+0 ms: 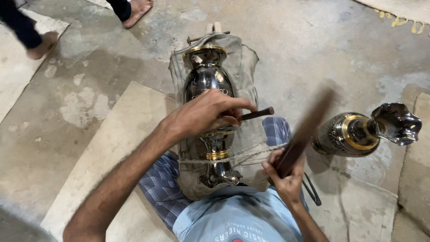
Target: The person sits on the floor and uses a hammer and chisel to engrave floral patterns onto a polished metal vessel. They repeatedly strike the chisel against the surface to create decorative indentations.
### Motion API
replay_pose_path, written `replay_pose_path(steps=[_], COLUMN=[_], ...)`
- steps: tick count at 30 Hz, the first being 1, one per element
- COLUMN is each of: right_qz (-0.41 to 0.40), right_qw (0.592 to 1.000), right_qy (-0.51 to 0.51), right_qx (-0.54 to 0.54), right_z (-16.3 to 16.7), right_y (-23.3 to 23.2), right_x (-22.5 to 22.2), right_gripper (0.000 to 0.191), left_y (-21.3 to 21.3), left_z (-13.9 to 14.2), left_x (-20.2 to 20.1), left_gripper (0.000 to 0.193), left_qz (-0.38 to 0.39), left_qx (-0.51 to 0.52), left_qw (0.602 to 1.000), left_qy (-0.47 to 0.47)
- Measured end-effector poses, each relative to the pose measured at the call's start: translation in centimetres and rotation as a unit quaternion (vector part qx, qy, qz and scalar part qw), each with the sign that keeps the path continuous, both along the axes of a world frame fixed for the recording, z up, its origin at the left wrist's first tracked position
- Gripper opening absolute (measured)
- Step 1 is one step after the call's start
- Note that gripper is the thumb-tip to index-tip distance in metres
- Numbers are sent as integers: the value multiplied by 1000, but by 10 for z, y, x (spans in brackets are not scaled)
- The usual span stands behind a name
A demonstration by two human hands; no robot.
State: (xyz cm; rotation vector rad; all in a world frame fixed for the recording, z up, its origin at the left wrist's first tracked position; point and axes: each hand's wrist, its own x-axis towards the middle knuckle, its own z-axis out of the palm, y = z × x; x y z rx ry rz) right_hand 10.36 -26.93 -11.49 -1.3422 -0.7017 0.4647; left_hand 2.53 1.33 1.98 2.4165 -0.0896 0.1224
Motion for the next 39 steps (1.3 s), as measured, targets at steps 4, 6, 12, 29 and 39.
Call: replay_pose_path(steps=[4,6,12,29,39], right_qz=[-1,-37,-48,-151,-77], right_qw=[993,995,995,971,993], right_qy=[95,54,29,-156,-23], right_qx=[-66,-79,-88,-102,-86], right_z=[-23,-33,-46,-32,-3], right_y=[-9,-15,-19,-16,-13], right_x=[-6,-9,-19,-17,2], right_gripper=[25,32,31,22,24], left_y=[-3,-6,-13,-12,-17], left_z=[1,3,8,0,5], left_x=[9,11,14,17,1], left_gripper=[46,46,53,50,48], left_qz=[-26,-28,-78,-92,-25], left_qx=[27,44,141,195,203], left_qw=[999,998,987,976,979], left_qy=[25,47,21,27,-14])
